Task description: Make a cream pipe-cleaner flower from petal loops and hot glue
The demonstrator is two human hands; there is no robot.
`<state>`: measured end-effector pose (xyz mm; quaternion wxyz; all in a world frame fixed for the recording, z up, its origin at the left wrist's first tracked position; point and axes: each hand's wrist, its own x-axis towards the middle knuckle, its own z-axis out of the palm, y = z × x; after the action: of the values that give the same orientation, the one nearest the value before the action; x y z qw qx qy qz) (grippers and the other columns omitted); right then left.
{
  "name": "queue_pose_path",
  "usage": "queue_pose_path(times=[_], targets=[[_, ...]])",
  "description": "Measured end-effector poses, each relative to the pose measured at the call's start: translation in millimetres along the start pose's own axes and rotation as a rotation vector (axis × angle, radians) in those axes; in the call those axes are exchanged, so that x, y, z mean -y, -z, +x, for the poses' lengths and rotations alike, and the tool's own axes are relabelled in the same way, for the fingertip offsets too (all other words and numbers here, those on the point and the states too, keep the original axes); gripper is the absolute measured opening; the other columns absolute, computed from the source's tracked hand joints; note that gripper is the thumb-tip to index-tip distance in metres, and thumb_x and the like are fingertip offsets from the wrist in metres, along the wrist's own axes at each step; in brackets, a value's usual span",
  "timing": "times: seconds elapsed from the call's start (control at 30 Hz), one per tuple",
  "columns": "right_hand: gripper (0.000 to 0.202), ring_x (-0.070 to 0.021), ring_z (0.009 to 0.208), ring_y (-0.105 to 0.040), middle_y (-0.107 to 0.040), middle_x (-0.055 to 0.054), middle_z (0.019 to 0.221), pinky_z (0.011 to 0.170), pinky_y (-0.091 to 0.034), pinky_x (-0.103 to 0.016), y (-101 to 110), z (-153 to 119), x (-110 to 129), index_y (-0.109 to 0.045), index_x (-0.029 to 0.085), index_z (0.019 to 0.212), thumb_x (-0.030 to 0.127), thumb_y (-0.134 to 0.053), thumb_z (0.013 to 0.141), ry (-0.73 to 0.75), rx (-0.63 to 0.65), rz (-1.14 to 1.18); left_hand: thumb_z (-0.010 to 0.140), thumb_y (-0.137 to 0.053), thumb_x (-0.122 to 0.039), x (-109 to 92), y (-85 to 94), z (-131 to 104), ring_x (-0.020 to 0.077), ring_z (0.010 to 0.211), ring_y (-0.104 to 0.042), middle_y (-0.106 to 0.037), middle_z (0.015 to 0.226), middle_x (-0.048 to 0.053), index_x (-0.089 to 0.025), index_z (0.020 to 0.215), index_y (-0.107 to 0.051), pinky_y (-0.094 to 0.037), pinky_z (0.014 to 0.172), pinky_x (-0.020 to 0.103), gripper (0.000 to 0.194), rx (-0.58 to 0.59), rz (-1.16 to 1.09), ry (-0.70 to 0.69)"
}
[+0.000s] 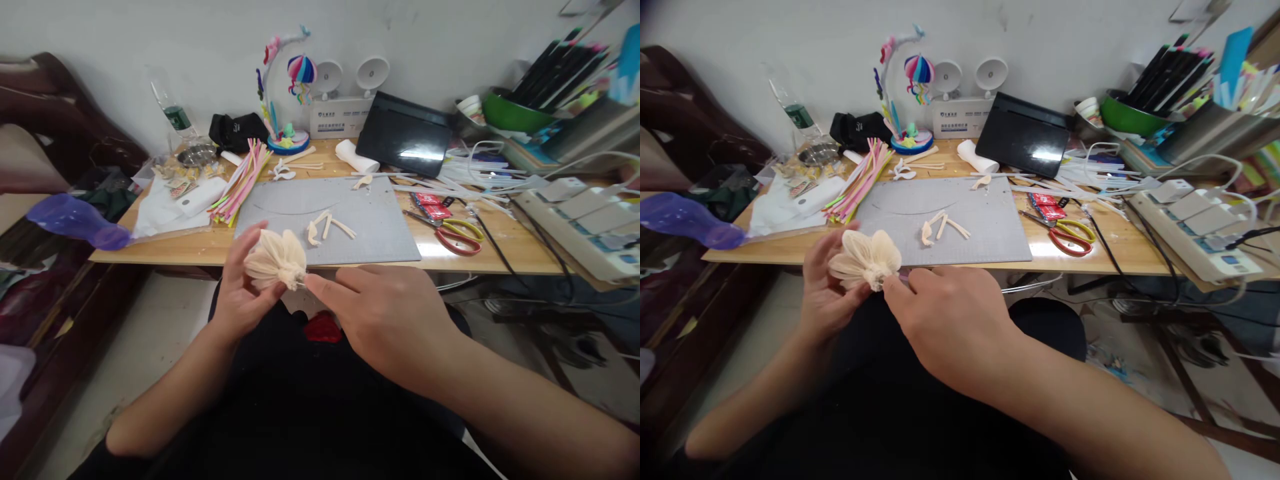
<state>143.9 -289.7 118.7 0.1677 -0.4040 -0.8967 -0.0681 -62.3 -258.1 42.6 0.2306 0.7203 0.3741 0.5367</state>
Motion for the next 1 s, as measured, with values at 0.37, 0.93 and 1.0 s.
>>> queue_pose_path(times=[0.37, 0.93, 1.0], targets=[[0.022, -0.0133, 0.05, -0.043, -0.054, 0.001, 0.057, 0.049, -0.016, -0.03, 9, 1, 8, -0.066, 0.017, 0.089, 0.013, -0.046, 0.081, 0.109, -0.065, -0.101, 0.071, -0.067, -0.022, -25, 1.9, 20, 0.025, 0.113, -0.048, -0.047, 0.123, 0.01, -0.022, 0.097, -0.065, -0.042, 0.091, 0.041, 0.026, 0.287, 0.452, -0.152], [0.019, -0.0109, 0.05, -0.047, -0.059, 0.0, 0.059, 0.049, -0.024, -0.028, 17, -5, 7, -0.065, 0.016, 0.083, 0.013, -0.046, 0.083, 0.086, -0.133, -0.042, 0.069, -0.07, -0.028, -31, -0.8, 9, 0.0219, 0.101, -0.053, -0.051, 0.113, 0.007, -0.023, 0.092, -0.067, -0.045, 0.084, 0.036, 0.024, 0.084, 0.508, -0.136], [0.018, -0.0108, 0.049, -0.046, -0.057, 0.001, 0.056, 0.049, -0.023, -0.028, 15, -3, 8, -0.064, 0.016, 0.078, 0.011, -0.047, 0.081, 0.07, -0.146, -0.07, 0.069, -0.07, -0.028, -32, -0.6, 8, 0.0229, 0.103, -0.053, -0.051, 0.114, 0.007, -0.024, 0.093, -0.067, -0.045, 0.085, 0.037, 0.025, 0.087, 0.563, -0.128]])
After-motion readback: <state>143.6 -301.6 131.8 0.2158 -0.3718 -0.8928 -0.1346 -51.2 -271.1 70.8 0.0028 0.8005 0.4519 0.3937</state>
